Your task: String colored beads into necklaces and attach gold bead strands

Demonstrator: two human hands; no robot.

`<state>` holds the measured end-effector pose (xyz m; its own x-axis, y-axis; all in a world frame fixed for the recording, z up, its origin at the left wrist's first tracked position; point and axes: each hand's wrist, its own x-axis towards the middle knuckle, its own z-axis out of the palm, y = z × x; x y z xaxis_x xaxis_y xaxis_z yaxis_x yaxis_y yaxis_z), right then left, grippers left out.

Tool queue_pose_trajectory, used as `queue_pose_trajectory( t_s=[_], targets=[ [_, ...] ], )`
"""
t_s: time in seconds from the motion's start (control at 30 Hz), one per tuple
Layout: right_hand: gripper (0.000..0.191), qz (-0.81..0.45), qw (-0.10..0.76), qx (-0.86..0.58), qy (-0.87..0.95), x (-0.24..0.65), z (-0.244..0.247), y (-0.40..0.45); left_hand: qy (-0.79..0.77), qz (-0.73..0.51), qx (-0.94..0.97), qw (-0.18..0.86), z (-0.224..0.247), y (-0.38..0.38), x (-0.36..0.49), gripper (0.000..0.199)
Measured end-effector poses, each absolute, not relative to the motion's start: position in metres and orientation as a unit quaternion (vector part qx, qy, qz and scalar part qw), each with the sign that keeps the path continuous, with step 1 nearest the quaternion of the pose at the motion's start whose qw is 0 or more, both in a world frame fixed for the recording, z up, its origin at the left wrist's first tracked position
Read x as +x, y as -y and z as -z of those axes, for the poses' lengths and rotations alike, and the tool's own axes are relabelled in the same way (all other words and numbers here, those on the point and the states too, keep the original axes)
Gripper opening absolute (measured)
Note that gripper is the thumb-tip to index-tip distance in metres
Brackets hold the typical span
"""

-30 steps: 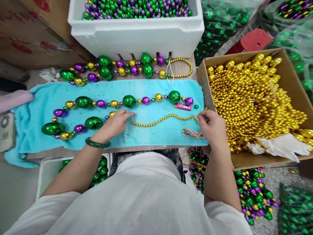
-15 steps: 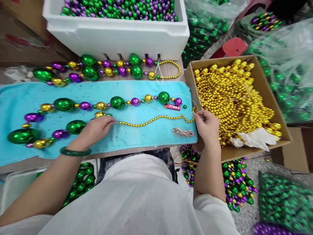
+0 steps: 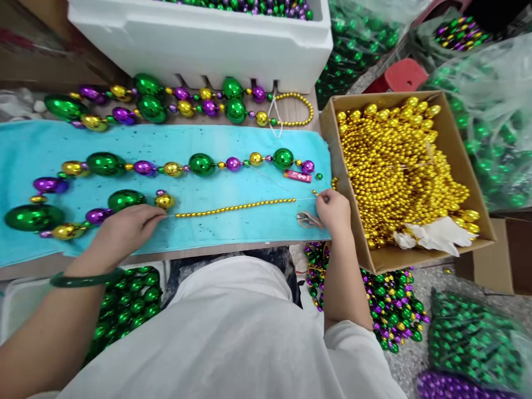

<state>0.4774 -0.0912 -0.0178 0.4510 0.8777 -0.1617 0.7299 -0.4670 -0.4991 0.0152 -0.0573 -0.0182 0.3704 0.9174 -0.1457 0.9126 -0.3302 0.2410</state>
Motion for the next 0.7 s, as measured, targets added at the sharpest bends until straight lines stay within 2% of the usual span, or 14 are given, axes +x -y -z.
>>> queue_pose_trajectory(
  t_s=[0.3,0.5,0.7],
  targets=[
    [0.013,-0.095,0.130,-0.856,0.491,0.467,0.028,0.089,-0.573,0.021,0.816,0.074,0.021,0.065,0.027,0.034],
    [0.013,-0.067,0.153,-0.834,0.526,0.445,0.037,0.096,-0.596,-0.047,0.799,0.064,0.015,0.076,0.034,0.032],
    [0.013,-0.030,0.169,-0.824,0.540,0.438,0.047,0.101,-0.561,-0.074,0.817,0.109,0.028,0.074,0.042,0.031]
  ],
)
